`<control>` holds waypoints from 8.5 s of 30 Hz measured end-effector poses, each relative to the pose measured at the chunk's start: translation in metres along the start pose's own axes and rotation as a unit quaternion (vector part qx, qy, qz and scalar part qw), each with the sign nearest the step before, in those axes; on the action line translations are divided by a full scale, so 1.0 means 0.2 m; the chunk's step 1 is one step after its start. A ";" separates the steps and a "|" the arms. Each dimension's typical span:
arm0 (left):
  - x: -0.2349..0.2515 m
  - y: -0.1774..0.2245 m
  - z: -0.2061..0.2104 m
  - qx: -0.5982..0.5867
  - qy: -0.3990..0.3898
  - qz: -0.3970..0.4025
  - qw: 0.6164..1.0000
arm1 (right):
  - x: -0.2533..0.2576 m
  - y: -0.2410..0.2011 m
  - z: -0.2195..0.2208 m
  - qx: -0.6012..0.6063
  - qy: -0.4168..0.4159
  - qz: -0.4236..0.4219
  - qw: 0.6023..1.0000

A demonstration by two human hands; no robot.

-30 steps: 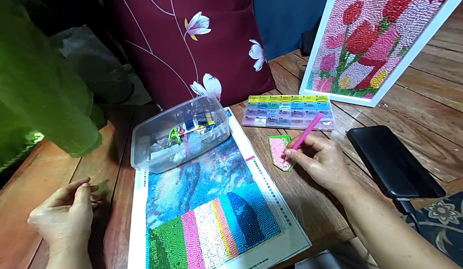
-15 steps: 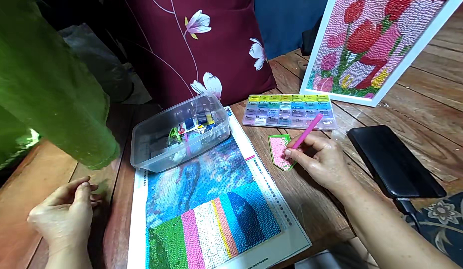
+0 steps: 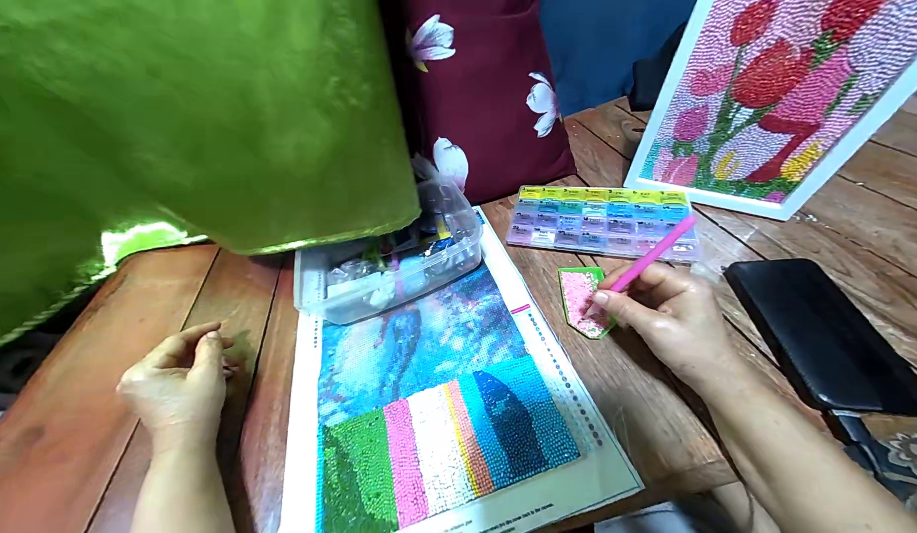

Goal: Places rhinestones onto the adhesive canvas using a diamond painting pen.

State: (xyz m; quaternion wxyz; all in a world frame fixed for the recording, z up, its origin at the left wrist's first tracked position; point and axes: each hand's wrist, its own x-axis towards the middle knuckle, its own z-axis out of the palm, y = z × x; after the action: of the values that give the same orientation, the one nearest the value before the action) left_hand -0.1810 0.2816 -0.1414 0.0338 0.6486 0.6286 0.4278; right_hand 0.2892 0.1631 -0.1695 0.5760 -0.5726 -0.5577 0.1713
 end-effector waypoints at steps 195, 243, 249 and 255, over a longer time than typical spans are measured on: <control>0.01 0.01 0.02 -0.020 -0.009 0.000 1.000 | -0.03 0.00 -0.01 -0.125 -0.012 -0.023 0.992; 0.01 0.02 0.01 -0.023 -0.015 -0.014 1.000 | -0.03 0.01 -0.01 -0.138 -0.032 -0.053 0.989; 0.00 0.03 0.01 -0.016 -0.013 -0.013 1.000 | -0.03 0.01 -0.01 -0.141 -0.033 -0.051 0.988; 0.00 0.03 0.02 -0.017 -0.010 -0.017 1.000 | -0.03 0.02 -0.01 -0.149 -0.040 -0.061 0.986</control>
State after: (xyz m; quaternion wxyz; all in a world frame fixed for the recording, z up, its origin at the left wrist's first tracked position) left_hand -0.1741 0.2826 -0.1390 0.0585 0.6413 0.6322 0.4309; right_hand 0.2903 0.1593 -0.1753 0.4709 -0.6095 -0.6335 0.0740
